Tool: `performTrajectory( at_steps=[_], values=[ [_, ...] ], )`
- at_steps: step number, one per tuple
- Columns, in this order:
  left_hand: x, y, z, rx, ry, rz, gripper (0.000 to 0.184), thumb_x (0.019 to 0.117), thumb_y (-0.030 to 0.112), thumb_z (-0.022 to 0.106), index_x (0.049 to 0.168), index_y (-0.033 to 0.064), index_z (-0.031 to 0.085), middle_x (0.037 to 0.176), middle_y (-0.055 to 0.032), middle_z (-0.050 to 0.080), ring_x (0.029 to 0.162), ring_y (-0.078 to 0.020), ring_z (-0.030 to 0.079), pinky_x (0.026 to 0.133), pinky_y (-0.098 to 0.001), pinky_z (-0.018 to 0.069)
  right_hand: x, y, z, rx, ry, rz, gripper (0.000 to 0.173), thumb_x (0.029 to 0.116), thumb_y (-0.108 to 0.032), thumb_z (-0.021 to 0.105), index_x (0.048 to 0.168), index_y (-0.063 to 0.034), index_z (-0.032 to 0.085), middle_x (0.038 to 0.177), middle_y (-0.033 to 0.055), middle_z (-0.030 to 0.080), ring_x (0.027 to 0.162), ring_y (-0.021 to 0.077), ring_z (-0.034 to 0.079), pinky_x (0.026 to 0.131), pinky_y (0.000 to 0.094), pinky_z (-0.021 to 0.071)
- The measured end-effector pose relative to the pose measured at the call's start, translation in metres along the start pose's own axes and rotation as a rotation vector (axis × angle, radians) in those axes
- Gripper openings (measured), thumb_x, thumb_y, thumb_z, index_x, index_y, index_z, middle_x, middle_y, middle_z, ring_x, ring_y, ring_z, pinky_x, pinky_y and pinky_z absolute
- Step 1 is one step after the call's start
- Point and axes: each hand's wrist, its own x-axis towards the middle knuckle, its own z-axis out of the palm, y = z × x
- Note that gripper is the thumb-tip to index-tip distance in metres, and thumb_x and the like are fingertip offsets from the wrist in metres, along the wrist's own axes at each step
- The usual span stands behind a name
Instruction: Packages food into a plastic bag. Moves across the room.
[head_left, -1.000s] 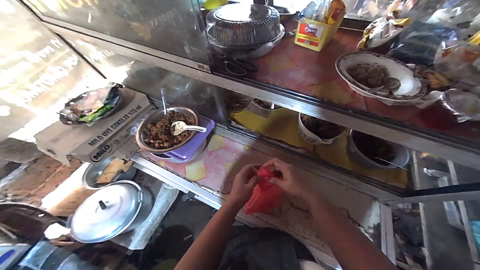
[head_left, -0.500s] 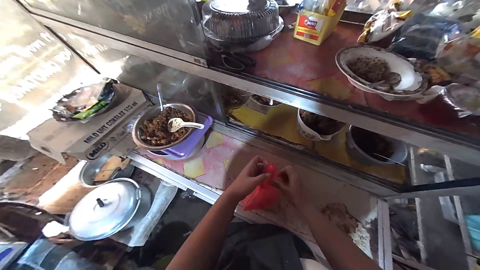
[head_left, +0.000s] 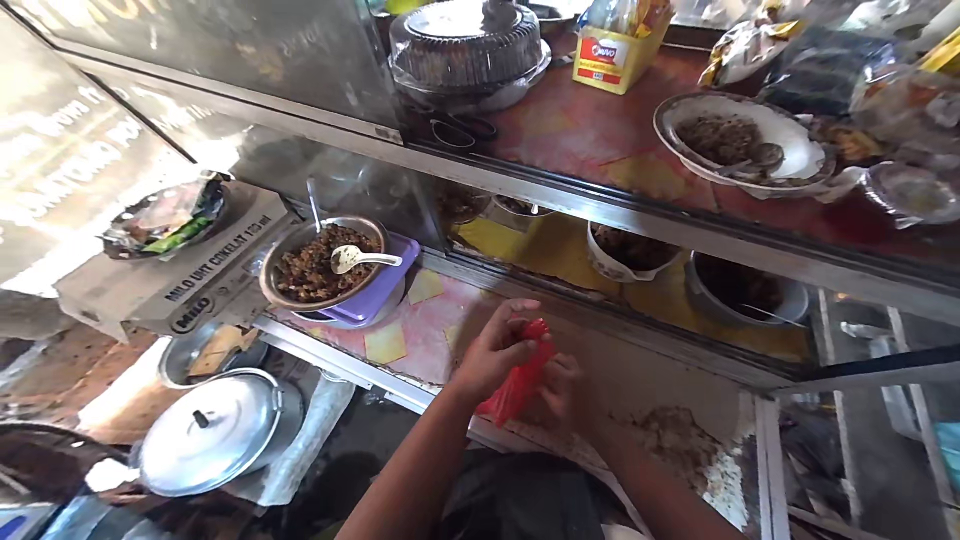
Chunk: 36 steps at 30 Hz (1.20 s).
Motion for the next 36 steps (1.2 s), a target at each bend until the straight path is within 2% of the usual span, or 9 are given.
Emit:
performTrajectory(
  at_steps=[3, 6, 9, 15, 20, 23, 29, 32, 36],
  values=[
    [-0.002, 0.000, -0.006, -0.017, 0.055, -0.005, 0.052, 0.0901, -0.001, 0.053, 0.140, 0.0014, 0.040, 0.104, -0.0056, 0.069, 0.090, -0.0127, 0.069, 0.079, -0.0296, 0.0571, 0.011, -0.012, 0.000, 0.144, 0.105, -0.068, 0.029, 0.0851, -0.010, 0.075, 0.111, 0.0017, 0.073, 0.110, 0.0194, 0.069, 0.092, 0.0243, 0.069, 0.081, 0.0347, 0.0601],
    [-0.004, -0.003, -0.007, -0.052, 0.098, -0.013, 0.052, 0.0886, -0.001, 0.053, 0.139, 0.0014, 0.041, 0.106, -0.0051, 0.068, 0.091, -0.0118, 0.068, 0.082, -0.0304, 0.0573, 0.029, -0.028, 0.005, 0.284, 0.121, -0.119, 0.033, 0.0870, -0.013, 0.076, 0.113, 0.0063, 0.069, 0.119, 0.0217, 0.067, 0.089, 0.0146, 0.067, 0.078, 0.0245, 0.0574],
    [-0.004, -0.005, -0.010, -0.058, 0.117, 0.013, 0.051, 0.0884, 0.000, 0.054, 0.138, 0.0010, 0.043, 0.107, -0.0063, 0.067, 0.091, -0.0118, 0.067, 0.081, -0.0303, 0.0563, 0.048, -0.023, 0.016, 0.329, 0.055, -0.146, 0.033, 0.0805, -0.012, 0.080, 0.105, 0.0090, 0.072, 0.102, 0.0194, 0.072, 0.084, 0.0158, 0.068, 0.079, 0.0285, 0.0584],
    [-0.009, -0.001, -0.017, -0.063, 0.150, 0.003, 0.051, 0.0884, 0.002, 0.053, 0.138, 0.0018, 0.043, 0.105, -0.0063, 0.068, 0.089, -0.0115, 0.067, 0.080, -0.0297, 0.0562, 0.068, -0.028, 0.007, 0.334, -0.216, -0.180, 0.041, 0.0800, -0.009, 0.082, 0.114, 0.0094, 0.070, 0.113, 0.0219, 0.072, 0.101, 0.0234, 0.070, 0.095, 0.0371, 0.0561],
    [-0.014, 0.009, -0.020, -0.045, 0.198, 0.021, 0.045, 0.0916, 0.004, 0.053, 0.136, 0.0046, 0.047, 0.099, -0.0037, 0.067, 0.080, -0.0085, 0.064, 0.074, -0.0264, 0.0542, 0.085, -0.027, 0.011, 0.372, -0.389, -0.246, 0.041, 0.0805, -0.011, 0.084, 0.112, 0.0103, 0.070, 0.108, 0.0215, 0.072, 0.098, 0.0230, 0.070, 0.094, 0.0379, 0.0559],
    [-0.018, 0.013, -0.021, -0.048, 0.251, 0.037, 0.046, 0.0920, 0.003, 0.055, 0.137, 0.0046, 0.048, 0.088, -0.0002, 0.065, 0.073, -0.0069, 0.061, 0.072, -0.0258, 0.0539, 0.089, -0.035, 0.015, 0.315, -0.414, -0.248, 0.034, 0.0776, -0.007, 0.083, 0.104, 0.0105, 0.071, 0.103, 0.0227, 0.072, 0.098, 0.0281, 0.070, 0.094, 0.0425, 0.0554],
    [-0.024, 0.018, -0.022, -0.050, 0.314, 0.019, 0.052, 0.0901, 0.000, 0.055, 0.141, 0.0026, 0.046, 0.086, -0.0012, 0.064, 0.071, -0.0063, 0.059, 0.070, -0.0241, 0.0517, 0.095, -0.042, 0.026, 0.208, -0.418, -0.203, 0.024, 0.0753, 0.000, 0.080, 0.096, 0.0110, 0.072, 0.103, 0.0253, 0.072, 0.102, 0.0346, 0.069, 0.097, 0.0467, 0.0539],
    [-0.024, 0.025, -0.021, 0.013, 0.363, 0.023, 0.046, 0.0927, -0.001, 0.055, 0.138, 0.0011, 0.049, 0.085, -0.0002, 0.063, 0.070, -0.0052, 0.059, 0.069, -0.0223, 0.0512, 0.102, -0.048, 0.024, 0.192, -0.436, -0.153, 0.030, 0.0763, 0.000, 0.080, 0.103, 0.0115, 0.071, 0.110, 0.0270, 0.070, 0.107, 0.0350, 0.068, 0.099, 0.0459, 0.0526],
    [-0.022, 0.048, -0.038, 0.318, 0.381, 0.008, 0.037, 0.0989, 0.004, 0.057, 0.135, 0.0037, 0.054, 0.087, -0.0010, 0.063, 0.071, -0.0048, 0.058, 0.070, -0.0234, 0.0499, 0.101, -0.053, 0.011, 0.251, -0.324, -0.165, 0.050, 0.0843, -0.007, 0.078, 0.129, 0.0079, 0.064, 0.119, 0.0267, 0.065, 0.090, 0.0262, 0.067, 0.080, 0.0355, 0.0576]
  ],
)
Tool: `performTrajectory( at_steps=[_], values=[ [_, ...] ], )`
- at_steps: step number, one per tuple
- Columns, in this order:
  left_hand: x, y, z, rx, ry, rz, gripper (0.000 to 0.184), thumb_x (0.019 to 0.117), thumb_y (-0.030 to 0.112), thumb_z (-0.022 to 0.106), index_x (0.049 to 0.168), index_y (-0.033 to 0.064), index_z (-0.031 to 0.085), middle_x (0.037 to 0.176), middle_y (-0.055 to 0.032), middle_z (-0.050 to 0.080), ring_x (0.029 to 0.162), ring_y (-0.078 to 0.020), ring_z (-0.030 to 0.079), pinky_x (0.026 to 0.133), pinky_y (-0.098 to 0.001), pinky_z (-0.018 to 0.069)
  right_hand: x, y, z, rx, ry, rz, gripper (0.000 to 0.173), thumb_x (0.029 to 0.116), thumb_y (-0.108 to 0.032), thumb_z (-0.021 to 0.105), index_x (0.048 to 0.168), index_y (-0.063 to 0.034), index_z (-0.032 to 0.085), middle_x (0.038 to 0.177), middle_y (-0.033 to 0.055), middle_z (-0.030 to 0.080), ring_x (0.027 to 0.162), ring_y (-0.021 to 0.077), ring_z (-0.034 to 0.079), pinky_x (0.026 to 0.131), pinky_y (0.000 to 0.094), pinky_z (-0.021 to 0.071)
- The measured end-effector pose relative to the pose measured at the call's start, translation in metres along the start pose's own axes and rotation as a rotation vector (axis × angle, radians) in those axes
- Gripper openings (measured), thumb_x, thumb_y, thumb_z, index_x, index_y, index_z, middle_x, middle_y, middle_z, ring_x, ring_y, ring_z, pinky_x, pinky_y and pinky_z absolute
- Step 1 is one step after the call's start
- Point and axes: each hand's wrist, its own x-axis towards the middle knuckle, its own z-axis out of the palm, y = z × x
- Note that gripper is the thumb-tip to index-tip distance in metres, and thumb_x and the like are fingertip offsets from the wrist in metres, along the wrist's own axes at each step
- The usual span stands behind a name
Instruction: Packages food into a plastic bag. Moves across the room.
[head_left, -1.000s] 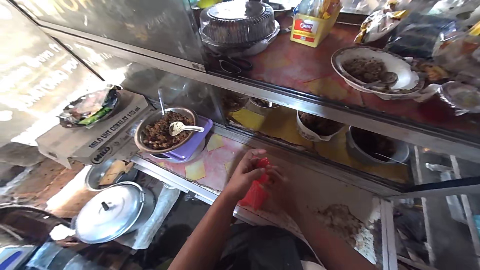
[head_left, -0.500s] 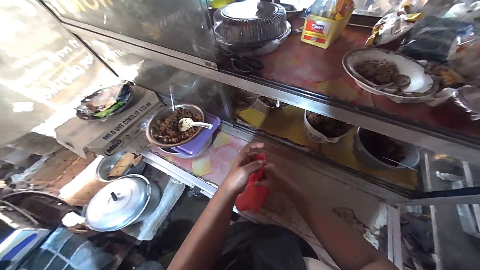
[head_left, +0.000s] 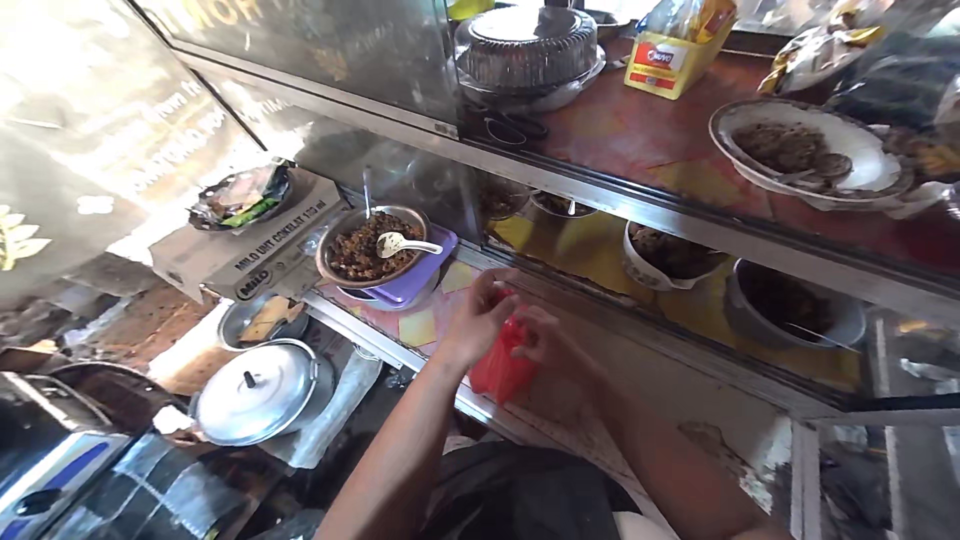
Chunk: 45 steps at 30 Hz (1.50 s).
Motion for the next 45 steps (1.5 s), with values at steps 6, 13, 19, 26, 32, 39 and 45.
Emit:
performTrajectory(
  at_steps=[6, 13, 19, 26, 32, 39, 45],
  values=[
    [0.019, 0.013, -0.032, 0.185, 0.020, 0.003, 0.034, 0.1050, 0.013, 0.054, 0.138, 0.0067, 0.052, 0.087, -0.0059, 0.064, 0.067, -0.0104, 0.058, 0.064, -0.0283, 0.0515, -0.042, 0.030, -0.022, 0.006, 0.340, 0.077, 0.031, 0.0955, -0.011, 0.065, 0.124, 0.0018, 0.070, 0.113, 0.0182, 0.071, 0.088, 0.0174, 0.069, 0.077, 0.0286, 0.0586],
    [0.048, 0.008, -0.057, 0.230, 0.091, -0.092, 0.034, 0.1053, 0.016, 0.055, 0.137, 0.0047, 0.053, 0.089, -0.0084, 0.064, 0.073, -0.0121, 0.059, 0.071, -0.0309, 0.0510, -0.117, 0.049, -0.058, 0.052, 0.387, 0.364, 0.031, 0.1031, -0.014, 0.056, 0.127, 0.0020, 0.068, 0.116, 0.0162, 0.072, 0.095, 0.0167, 0.071, 0.084, 0.0307, 0.0585],
    [0.069, -0.007, -0.071, 0.249, 0.162, -0.141, 0.033, 0.1053, 0.017, 0.055, 0.135, 0.0042, 0.054, 0.091, -0.0093, 0.062, 0.072, -0.0115, 0.055, 0.070, -0.0305, 0.0488, -0.154, 0.062, -0.066, 0.079, 0.462, 0.545, 0.030, 0.1043, -0.014, 0.055, 0.127, 0.0025, 0.067, 0.116, 0.0172, 0.071, 0.091, 0.0182, 0.071, 0.084, 0.0345, 0.0587],
    [0.081, -0.007, -0.079, 0.167, 0.194, -0.200, 0.031, 0.1066, 0.018, 0.053, 0.134, 0.0037, 0.054, 0.088, -0.0067, 0.060, 0.067, -0.0091, 0.054, 0.065, -0.0268, 0.0486, -0.155, 0.069, -0.068, 0.086, 0.455, 0.581, 0.028, 0.1046, -0.013, 0.057, 0.125, 0.0026, 0.068, 0.115, 0.0177, 0.072, 0.092, 0.0199, 0.071, 0.085, 0.0365, 0.0583],
    [0.077, -0.008, -0.083, 0.108, 0.202, -0.221, 0.030, 0.1070, 0.022, 0.053, 0.133, 0.0084, 0.056, 0.085, -0.0040, 0.060, 0.063, -0.0083, 0.053, 0.061, -0.0260, 0.0485, -0.111, 0.061, -0.046, 0.079, 0.241, 0.578, 0.028, 0.1034, -0.012, 0.059, 0.125, 0.0034, 0.068, 0.116, 0.0205, 0.071, 0.100, 0.0266, 0.070, 0.093, 0.0410, 0.0561],
    [0.071, -0.013, -0.088, 0.268, 0.171, -0.169, 0.038, 0.1044, 0.013, 0.056, 0.138, -0.0024, 0.051, 0.111, -0.0198, 0.066, 0.093, -0.0226, 0.066, 0.088, -0.0405, 0.0541, -0.036, 0.019, 0.000, 0.028, -0.174, 0.463, 0.035, 0.1059, -0.020, 0.056, 0.133, -0.0010, 0.065, 0.123, 0.0186, 0.069, 0.110, 0.0250, 0.068, 0.102, 0.0387, 0.0518],
    [0.052, -0.006, -0.101, 0.852, 0.206, -0.106, 0.055, 0.0976, 0.029, 0.068, 0.144, 0.0045, 0.052, 0.136, -0.0258, 0.058, 0.132, -0.0447, 0.051, 0.107, -0.0641, 0.0402, -0.052, 0.042, 0.030, 0.148, -0.169, 0.398, 0.031, 0.1036, -0.012, 0.057, 0.129, 0.0042, 0.066, 0.118, 0.0210, 0.070, 0.105, 0.0247, 0.069, 0.098, 0.0395, 0.0541]
  ],
)
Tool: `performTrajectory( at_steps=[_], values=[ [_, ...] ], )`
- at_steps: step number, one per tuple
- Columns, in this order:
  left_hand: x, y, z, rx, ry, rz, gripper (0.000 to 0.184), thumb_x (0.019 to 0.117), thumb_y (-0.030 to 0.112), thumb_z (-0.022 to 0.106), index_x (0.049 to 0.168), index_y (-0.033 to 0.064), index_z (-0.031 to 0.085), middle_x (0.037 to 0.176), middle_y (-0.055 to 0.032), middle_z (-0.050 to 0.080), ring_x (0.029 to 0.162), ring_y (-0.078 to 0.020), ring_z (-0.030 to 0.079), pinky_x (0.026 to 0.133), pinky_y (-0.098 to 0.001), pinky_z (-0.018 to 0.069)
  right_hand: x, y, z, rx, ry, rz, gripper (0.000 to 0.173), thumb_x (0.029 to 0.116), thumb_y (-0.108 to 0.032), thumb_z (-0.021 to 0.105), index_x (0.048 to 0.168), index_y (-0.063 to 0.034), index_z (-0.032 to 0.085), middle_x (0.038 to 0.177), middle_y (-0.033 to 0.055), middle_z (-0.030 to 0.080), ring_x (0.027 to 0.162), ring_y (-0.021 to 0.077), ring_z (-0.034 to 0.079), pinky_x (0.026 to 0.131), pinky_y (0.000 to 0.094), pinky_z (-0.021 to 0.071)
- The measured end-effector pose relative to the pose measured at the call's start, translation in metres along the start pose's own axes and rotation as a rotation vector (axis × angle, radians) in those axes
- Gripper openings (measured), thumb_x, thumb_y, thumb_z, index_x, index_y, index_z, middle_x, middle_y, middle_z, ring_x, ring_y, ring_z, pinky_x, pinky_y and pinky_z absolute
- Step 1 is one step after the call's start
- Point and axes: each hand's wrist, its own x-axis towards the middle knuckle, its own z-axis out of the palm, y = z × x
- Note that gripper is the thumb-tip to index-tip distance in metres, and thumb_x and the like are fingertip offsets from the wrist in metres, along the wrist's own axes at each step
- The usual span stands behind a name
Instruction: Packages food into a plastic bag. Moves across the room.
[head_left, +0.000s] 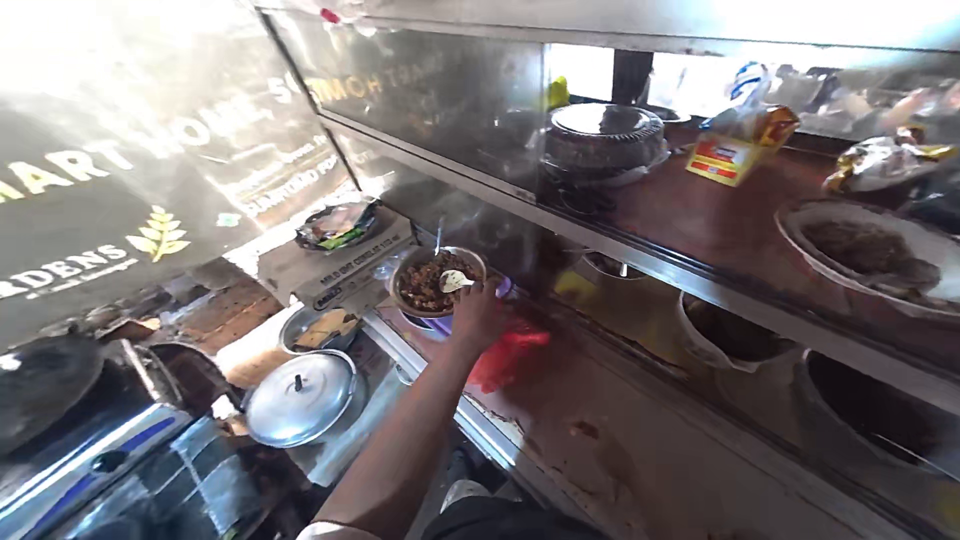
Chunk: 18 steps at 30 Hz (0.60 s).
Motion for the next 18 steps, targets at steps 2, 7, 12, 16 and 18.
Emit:
performTrajectory(
  at_steps=[2, 7, 12, 16, 18],
  values=[
    [-0.018, -0.013, -0.003, -0.025, 0.226, 0.041, 0.060, 0.0939, 0.031, 0.073, 0.144, 0.0057, 0.053, 0.149, -0.0278, 0.045, 0.140, -0.0484, 0.040, 0.110, -0.0665, 0.0361, -0.010, 0.014, 0.001, 0.038, 0.040, 0.030, 0.031, 0.1026, -0.010, 0.057, 0.128, 0.0060, 0.066, 0.118, 0.0227, 0.070, 0.103, 0.0260, 0.070, 0.095, 0.0412, 0.0553],
    [-0.100, -0.127, 0.034, -0.173, 0.697, 0.152, 0.039, 0.0957, 0.021, 0.060, 0.128, -0.0015, 0.064, 0.146, -0.0281, 0.049, 0.135, -0.0420, 0.049, 0.110, -0.0547, 0.0425, -0.029, 0.010, 0.001, 0.016, 0.104, 0.048, 0.029, 0.0966, -0.003, 0.056, 0.121, 0.0094, 0.065, 0.106, 0.0213, 0.071, 0.090, 0.0240, 0.070, 0.082, 0.0406, 0.0586],
    [-0.270, -0.194, 0.079, -0.434, 0.188, -0.550, 0.043, 0.1104, 0.025, 0.038, 0.133, -0.0049, 0.060, 0.140, -0.0306, 0.053, 0.134, -0.0440, 0.050, 0.116, -0.0546, 0.0368, 0.000, -0.030, 0.026, -0.006, -0.121, 0.033, 0.027, 0.1034, -0.006, 0.052, 0.120, 0.0113, 0.066, 0.099, 0.0210, 0.074, 0.087, 0.0253, 0.073, 0.085, 0.0421, 0.0603],
    [-0.388, -0.201, 0.127, -0.793, -0.015, -0.969, 0.071, 0.1116, 0.047, 0.014, 0.138, -0.0039, 0.057, 0.139, -0.0280, 0.057, 0.130, -0.0426, 0.055, 0.111, -0.0570, 0.0392, 0.042, -0.039, 0.083, -0.132, -0.424, -0.071, 0.030, 0.1051, -0.008, 0.051, 0.118, 0.0134, 0.067, 0.102, 0.0231, 0.074, 0.088, 0.0259, 0.074, 0.085, 0.0409, 0.0600],
    [-0.440, -0.201, 0.154, -0.754, -0.040, -1.064, 0.062, 0.1127, 0.042, 0.023, 0.138, -0.0048, 0.056, 0.139, -0.0292, 0.057, 0.131, -0.0427, 0.055, 0.112, -0.0575, 0.0384, 0.057, -0.046, 0.116, -0.219, -0.572, -0.109, 0.028, 0.1037, -0.005, 0.052, 0.120, 0.0115, 0.067, 0.102, 0.0232, 0.074, 0.086, 0.0252, 0.074, 0.082, 0.0395, 0.0603]
  ],
)
